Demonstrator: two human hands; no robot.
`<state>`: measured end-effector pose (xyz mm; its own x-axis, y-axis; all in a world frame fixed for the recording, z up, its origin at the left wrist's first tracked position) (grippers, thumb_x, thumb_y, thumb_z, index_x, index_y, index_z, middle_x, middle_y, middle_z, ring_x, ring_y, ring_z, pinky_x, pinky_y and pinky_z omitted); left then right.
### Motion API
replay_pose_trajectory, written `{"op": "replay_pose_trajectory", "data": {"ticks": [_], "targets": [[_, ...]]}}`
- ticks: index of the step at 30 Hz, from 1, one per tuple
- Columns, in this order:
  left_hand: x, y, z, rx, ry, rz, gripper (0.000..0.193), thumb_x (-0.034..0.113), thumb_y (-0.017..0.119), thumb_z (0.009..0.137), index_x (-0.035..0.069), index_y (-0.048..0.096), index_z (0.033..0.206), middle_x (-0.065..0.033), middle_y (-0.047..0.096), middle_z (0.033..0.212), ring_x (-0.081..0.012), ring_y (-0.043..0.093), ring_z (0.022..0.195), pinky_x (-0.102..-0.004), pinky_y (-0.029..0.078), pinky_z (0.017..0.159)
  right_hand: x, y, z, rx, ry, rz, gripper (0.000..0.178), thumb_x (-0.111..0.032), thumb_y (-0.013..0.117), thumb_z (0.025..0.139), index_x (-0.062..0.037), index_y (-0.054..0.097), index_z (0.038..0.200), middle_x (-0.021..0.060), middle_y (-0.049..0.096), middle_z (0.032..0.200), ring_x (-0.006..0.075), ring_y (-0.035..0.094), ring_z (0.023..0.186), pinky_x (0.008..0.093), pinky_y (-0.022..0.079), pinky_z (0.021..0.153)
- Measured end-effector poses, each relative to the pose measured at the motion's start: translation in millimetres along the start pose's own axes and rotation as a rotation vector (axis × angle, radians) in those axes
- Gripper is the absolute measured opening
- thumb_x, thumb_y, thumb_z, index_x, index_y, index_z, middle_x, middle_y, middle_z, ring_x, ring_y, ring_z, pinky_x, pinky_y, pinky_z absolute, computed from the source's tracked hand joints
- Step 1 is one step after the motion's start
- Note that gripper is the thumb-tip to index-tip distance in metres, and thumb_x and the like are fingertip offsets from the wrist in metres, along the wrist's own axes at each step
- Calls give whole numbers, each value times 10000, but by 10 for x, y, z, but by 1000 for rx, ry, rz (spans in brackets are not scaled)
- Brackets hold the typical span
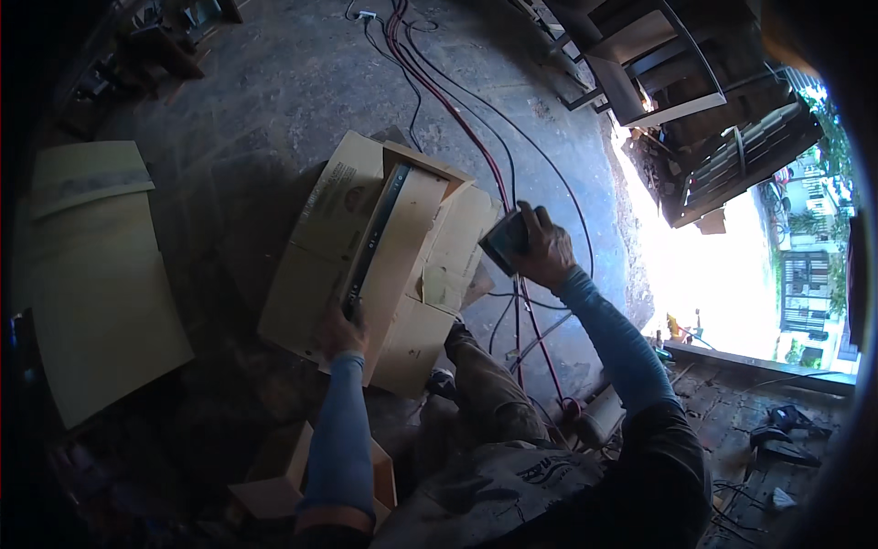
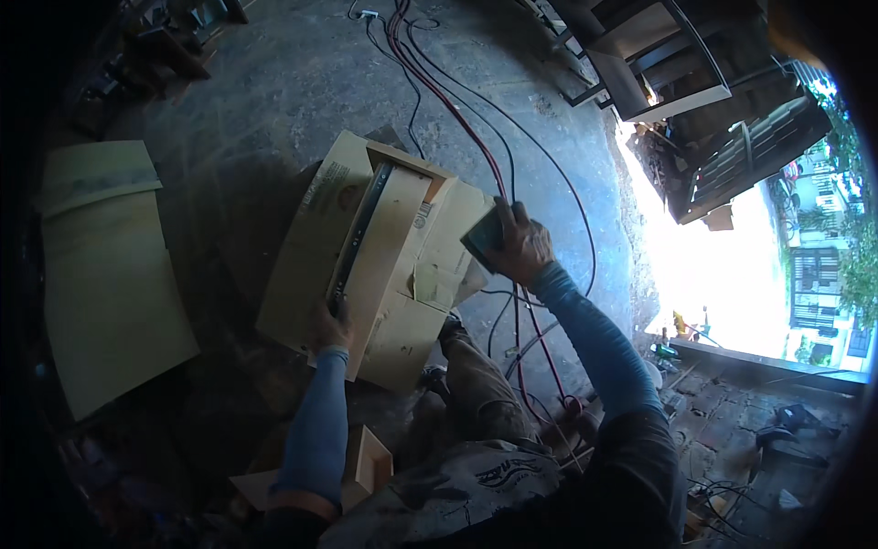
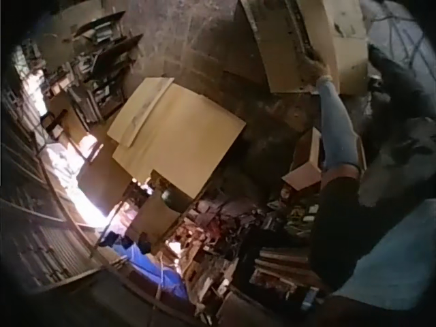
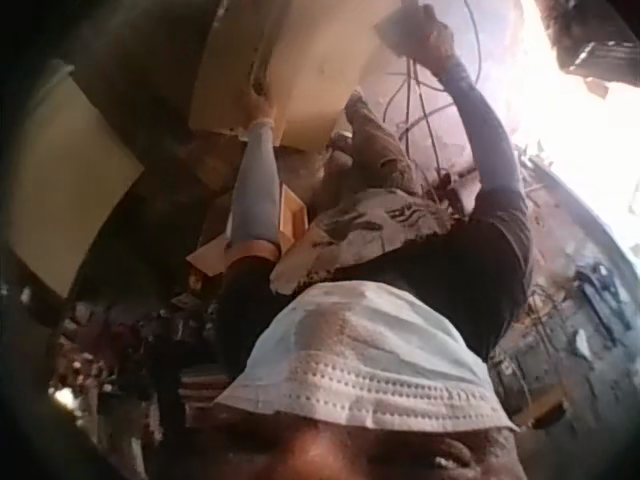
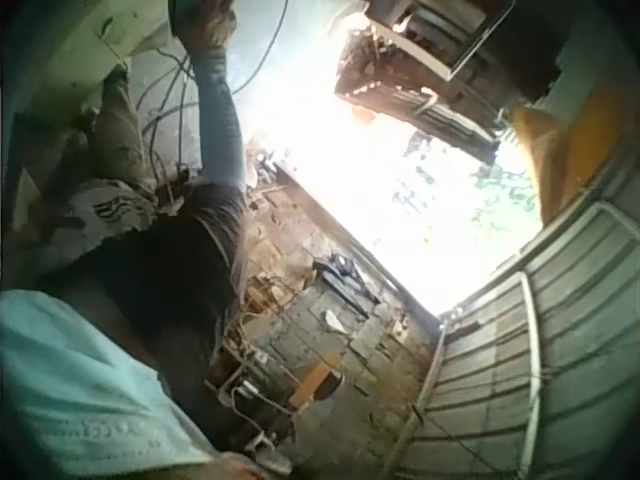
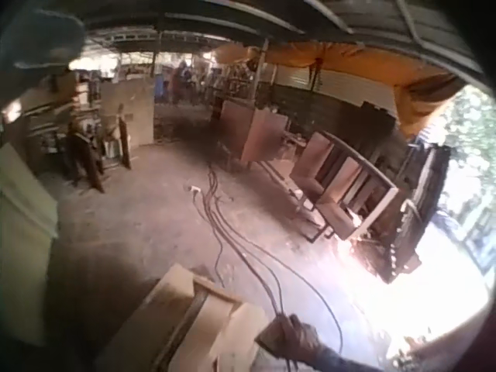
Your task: The person uses a handheld electric sander to smooth the surfaces of a wooden drawer box. They systematically sand the exterior sides, the interior bottom, and the edges of the drawer while it rests on a cardboard sheet on the floor.
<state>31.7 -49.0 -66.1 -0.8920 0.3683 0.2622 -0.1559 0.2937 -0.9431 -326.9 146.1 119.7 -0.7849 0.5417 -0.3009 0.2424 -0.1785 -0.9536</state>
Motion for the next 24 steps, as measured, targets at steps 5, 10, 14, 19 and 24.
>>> {"op": "replay_pose_trajectory", "data": {"ticks": [5,10,14,19,24], "targets": [[-45,71,71,120,62,-63,519,553,637,934,99,640,1186,-216,712,1064,-449,697,974,-558,550,804,-350,-169,964,139,-186,-17,717,-342,795,791,-82,489,1385,215,617,1099,437,703,877,539,578,746],[-132,149,53,194,92,18,534,564,629,937,101,638,1204,-224,706,1049,-458,690,951,-564,536,793,-1272,282,2022,-11,-174,-125,562,-415,692,869,-77,524,1285,230,616,1136,461,700,928,545,579,820],[-114,134,54,211,108,-47,531,570,626,939,100,637,1186,-225,703,1033,-452,686,940,-561,533,800,-1680,389,2604,2,-243,-118,495,-404,677,878,-85,537,1231,211,620,1130,454,698,947,553,571,838],[-123,110,12,133,56,-15,524,575,600,956,104,647,1180,-224,705,1046,-433,689,959,-542,537,810,-971,233,1912,-39,-273,-65,468,-345,738,853,-114,573,1225,158,614,1118,412,688,980,528,578,802],[-24,-12,17,230,73,-81,483,537,613,962,89,669,1135,-218,727,942,-448,703,881,-557,551,805,-413,106,1589,-150,-596,-182,548,-330,761,845,-117,558,1307,146,615,1167,377,686,996,486,604,789]]}}
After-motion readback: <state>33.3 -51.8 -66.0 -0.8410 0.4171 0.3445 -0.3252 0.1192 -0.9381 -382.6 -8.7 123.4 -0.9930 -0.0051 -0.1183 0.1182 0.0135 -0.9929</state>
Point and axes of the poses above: each hand's wrist, its own z-axis towards the middle knuckle, its own y-axis out of the palm, x = y × z, the point moved 7 cm from there along z, towards the middle knuckle
